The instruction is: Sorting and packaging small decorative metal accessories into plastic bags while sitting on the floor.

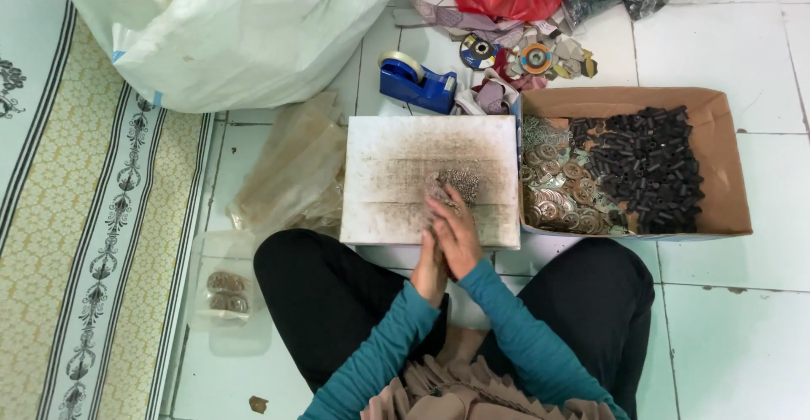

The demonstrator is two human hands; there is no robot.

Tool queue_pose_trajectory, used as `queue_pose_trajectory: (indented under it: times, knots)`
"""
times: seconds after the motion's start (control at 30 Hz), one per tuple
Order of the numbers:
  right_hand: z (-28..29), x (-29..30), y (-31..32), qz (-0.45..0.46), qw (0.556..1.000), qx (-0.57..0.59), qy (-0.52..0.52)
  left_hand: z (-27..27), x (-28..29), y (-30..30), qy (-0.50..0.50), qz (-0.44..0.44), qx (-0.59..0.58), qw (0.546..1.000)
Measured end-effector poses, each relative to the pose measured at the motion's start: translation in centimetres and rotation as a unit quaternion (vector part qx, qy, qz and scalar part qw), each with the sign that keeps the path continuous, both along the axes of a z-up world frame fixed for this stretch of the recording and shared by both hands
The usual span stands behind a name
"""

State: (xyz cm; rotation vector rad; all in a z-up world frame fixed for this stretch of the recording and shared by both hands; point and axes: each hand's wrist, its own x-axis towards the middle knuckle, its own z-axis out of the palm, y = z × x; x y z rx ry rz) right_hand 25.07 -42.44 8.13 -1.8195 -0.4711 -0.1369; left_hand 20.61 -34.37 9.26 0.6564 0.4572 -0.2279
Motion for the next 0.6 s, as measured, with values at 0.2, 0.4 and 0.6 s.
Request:
queue_pose_trajectory:
  times: [0.2,0.4,0.6]
  knots:
    - [-7.6,0.7,-2.4,-0.126,0.986,0.003,0.114,8.4,-3.5,-0.5,-0.015,-0.191,0.264,0.945]
    - [-9.6,1.2,-2.2,-0.218,0.933,0.159,0.237,-7.4,-5.3,2.1,-0.132,-0.151,0.366,0.909]
    - [11.6,-1.7,-2.5,-0.21,0.912,0.089,0.341,6.4,-5.3,1.8,-0.193,-0.036,0.332,0.922]
